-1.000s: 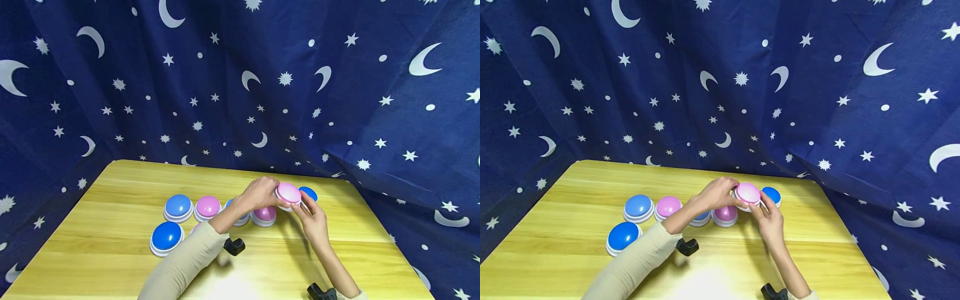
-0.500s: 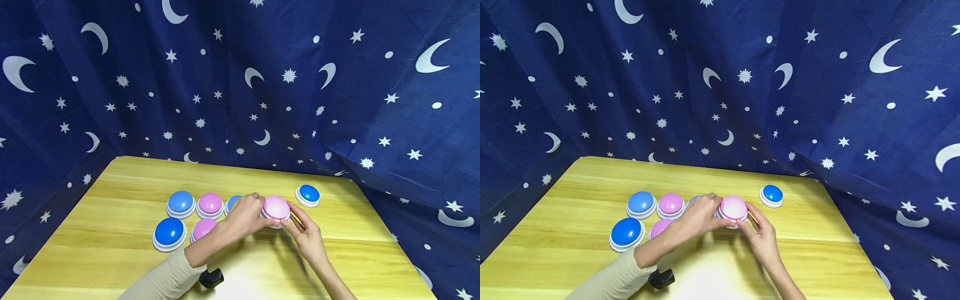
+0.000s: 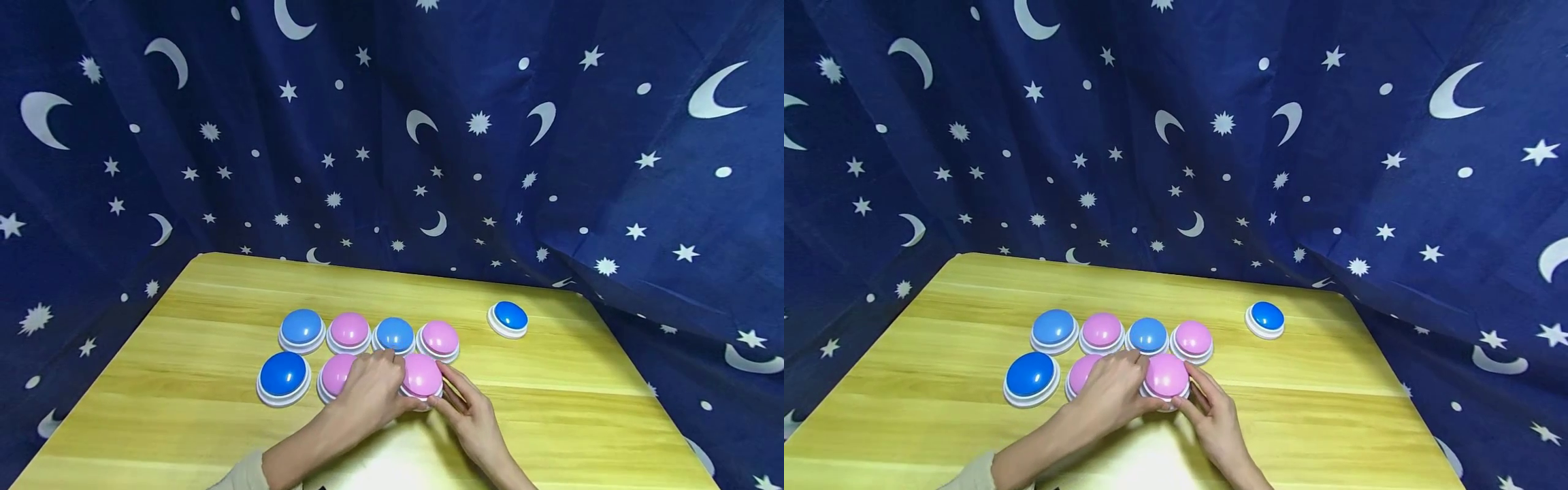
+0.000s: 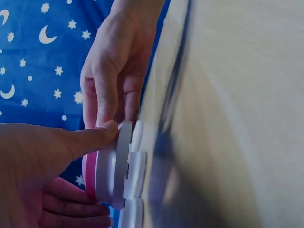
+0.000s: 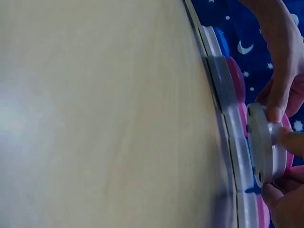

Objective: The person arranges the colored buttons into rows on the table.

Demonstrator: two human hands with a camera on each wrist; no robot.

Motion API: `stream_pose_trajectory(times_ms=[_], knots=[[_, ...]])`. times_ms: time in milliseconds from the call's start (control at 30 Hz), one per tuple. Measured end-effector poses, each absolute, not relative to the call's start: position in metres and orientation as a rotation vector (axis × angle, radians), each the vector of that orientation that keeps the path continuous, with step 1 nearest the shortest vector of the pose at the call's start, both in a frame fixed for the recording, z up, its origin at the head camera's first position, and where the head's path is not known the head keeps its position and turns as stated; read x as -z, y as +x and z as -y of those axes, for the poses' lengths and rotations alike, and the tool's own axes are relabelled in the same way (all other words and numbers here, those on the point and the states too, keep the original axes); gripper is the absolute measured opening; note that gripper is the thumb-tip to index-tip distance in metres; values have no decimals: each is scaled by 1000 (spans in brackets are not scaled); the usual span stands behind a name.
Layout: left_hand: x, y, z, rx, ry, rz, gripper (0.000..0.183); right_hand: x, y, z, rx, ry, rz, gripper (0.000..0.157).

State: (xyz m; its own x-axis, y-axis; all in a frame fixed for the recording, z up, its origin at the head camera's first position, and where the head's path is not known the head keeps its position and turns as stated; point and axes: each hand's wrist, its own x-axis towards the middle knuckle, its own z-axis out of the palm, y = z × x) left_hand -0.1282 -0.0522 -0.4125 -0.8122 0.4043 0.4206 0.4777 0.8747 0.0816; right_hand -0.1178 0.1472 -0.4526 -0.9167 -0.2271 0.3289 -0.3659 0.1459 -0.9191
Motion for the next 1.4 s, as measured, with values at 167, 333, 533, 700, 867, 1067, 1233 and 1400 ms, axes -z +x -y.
stream_pose_trajectory(times_ms=[167,333,533,700,867,1067,1233,1400], knots=[[423,-125,57,240,-617,2659,65,458,-119,-139,-1924,563,2336,56],[429,-124,60,197,-580,2685,63,460,-121,-131,-1975,493,2386,58],[430,-126,57,82,-580,2742,65,461,-122,-127,-2033,405,2389,58],[429,-126,55,35,-578,2761,63,462,-121,-128,-2045,401,2391,59],[429,-125,55,-56,-585,2742,68,461,-121,-128,-2025,407,2431,60],[428,-126,56,-122,-595,2716,74,461,-122,-127,-2003,450,2450,58],[427,-126,55,-137,-595,2743,78,463,-123,-128,-1963,458,2489,58],[425,-124,56,-164,-584,2768,78,464,-123,-129,-1908,481,2528,59]])
